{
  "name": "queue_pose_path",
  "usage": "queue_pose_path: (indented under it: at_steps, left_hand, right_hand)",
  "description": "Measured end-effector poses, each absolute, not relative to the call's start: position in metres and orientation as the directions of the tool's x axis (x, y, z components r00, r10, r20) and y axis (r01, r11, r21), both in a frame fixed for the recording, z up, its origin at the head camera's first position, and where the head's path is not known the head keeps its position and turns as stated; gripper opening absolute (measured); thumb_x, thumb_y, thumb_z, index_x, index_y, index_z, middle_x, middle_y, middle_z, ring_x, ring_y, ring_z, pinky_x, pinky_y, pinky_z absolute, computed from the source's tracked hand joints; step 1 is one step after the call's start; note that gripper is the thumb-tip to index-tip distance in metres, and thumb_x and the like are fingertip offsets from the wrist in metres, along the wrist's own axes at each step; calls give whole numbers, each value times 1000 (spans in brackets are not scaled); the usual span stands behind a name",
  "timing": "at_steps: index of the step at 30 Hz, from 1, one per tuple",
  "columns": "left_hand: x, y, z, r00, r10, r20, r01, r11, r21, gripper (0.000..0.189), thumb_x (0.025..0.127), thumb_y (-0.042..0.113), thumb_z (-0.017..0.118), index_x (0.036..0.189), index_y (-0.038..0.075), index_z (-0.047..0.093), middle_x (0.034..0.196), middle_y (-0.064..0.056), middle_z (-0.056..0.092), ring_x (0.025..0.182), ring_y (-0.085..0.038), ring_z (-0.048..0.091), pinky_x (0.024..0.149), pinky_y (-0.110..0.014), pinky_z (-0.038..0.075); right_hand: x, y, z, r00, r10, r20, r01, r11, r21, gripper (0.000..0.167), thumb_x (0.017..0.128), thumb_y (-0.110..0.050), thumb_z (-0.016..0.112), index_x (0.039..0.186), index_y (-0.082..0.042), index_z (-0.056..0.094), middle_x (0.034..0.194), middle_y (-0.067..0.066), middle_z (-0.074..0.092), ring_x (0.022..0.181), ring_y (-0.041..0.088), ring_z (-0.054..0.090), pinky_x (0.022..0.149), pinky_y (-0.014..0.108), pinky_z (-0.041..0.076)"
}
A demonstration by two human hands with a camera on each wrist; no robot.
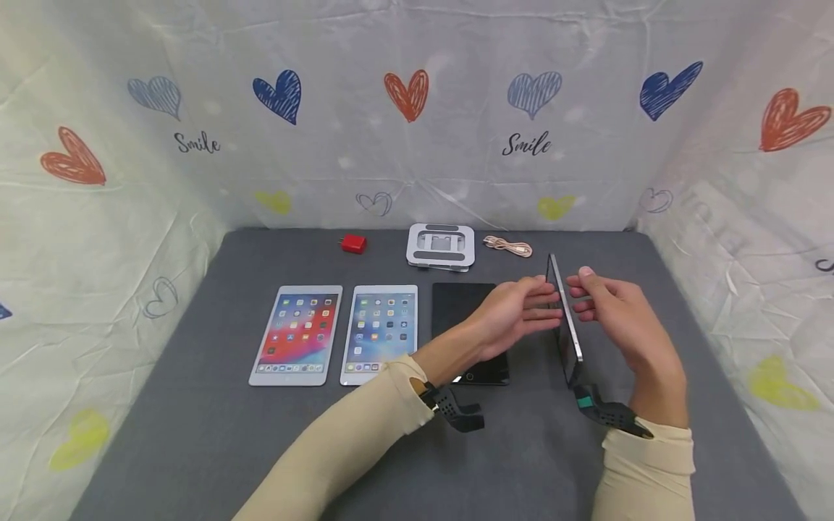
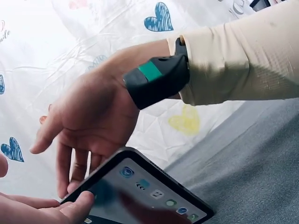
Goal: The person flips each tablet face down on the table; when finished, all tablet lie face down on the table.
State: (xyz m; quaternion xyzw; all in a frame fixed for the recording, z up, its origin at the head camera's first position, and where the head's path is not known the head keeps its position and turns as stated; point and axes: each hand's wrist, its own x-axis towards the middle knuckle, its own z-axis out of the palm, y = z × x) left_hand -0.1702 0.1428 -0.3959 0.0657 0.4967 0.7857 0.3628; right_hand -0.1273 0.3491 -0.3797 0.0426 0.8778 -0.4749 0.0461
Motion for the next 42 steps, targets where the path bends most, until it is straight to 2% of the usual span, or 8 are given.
queue_pose_path:
  at_steps: [9,12,15,18,24,28,35,42]
  left_hand:
    - [-173,129,-394,-739,597,-313,-532,-232,814,61,117,38,49,159,-6,47,157,-21,56,142,-46,60,119,-56,54]
    - [-176,125,-397,-739,585,-334,-553,-243,797,63,116,38,49,159,-7,46,158,-23,54,143,-49,57,117,-59,55]
    - [-178,122,-401,-740,571,-357,-570,-249,783,62,115,38,50,157,-8,49,152,-21,55,140,-51,58,117,-62,54]
    - [-180,119,-406,-740,557,-377,-580,-247,776,61,115,38,51,154,-8,52,140,-16,57,132,-46,60,116,-63,54]
    - [-182,112,-414,-730,549,-407,-599,-229,767,61,114,39,51,154,-7,53,135,-13,58,117,-36,61,116,-64,54]
    - [-183,108,-420,-715,550,-431,-624,-225,749,60,113,39,52,153,-6,56,140,-15,58,118,-36,60,117,-64,53]
    - [-188,110,-433,-696,536,-478,-667,-235,707,58,111,37,54,148,-6,58,128,-14,58,117,-37,58,118,-66,52]
    - [-193,116,-450,-674,533,-511,-699,-236,676,56,109,35,58,146,-6,57,129,-15,57,118,-38,57,119,-69,49]
  right_hand:
    - [-130,350,-389,-987,0,-163,136,551,-824,72,119,-51,35,154,8,55,115,-26,69,99,-8,71,85,13,59]
    - [-132,354,-397,-977,-14,-213,172,540,-824,74,119,-50,35,155,12,51,128,-4,77,101,-10,71,87,13,60]
    - [-133,360,-410,-964,-23,-266,215,527,-823,77,119,-50,33,156,16,46,145,27,69,103,-12,70,89,15,62]
    - [-132,367,-423,-951,-21,-308,251,528,-811,79,120,-50,30,156,19,44,153,37,57,103,-13,68,89,16,63]
    - [-125,376,-443,-945,-2,-328,278,529,-802,82,119,-52,31,154,20,45,155,40,53,103,-14,66,89,15,62]
    - [-122,378,-448,-948,-5,-319,273,504,-819,82,119,-53,32,155,20,44,159,40,49,105,-17,63,91,12,60]
    - [-120,381,-453,-951,-1,-308,263,514,-816,82,119,-54,29,158,17,42,161,39,48,107,-18,60,91,9,58]
    - [-118,383,-454,-949,29,-315,281,534,-797,88,116,-60,27,162,14,39,165,37,45,108,-19,53,92,9,56]
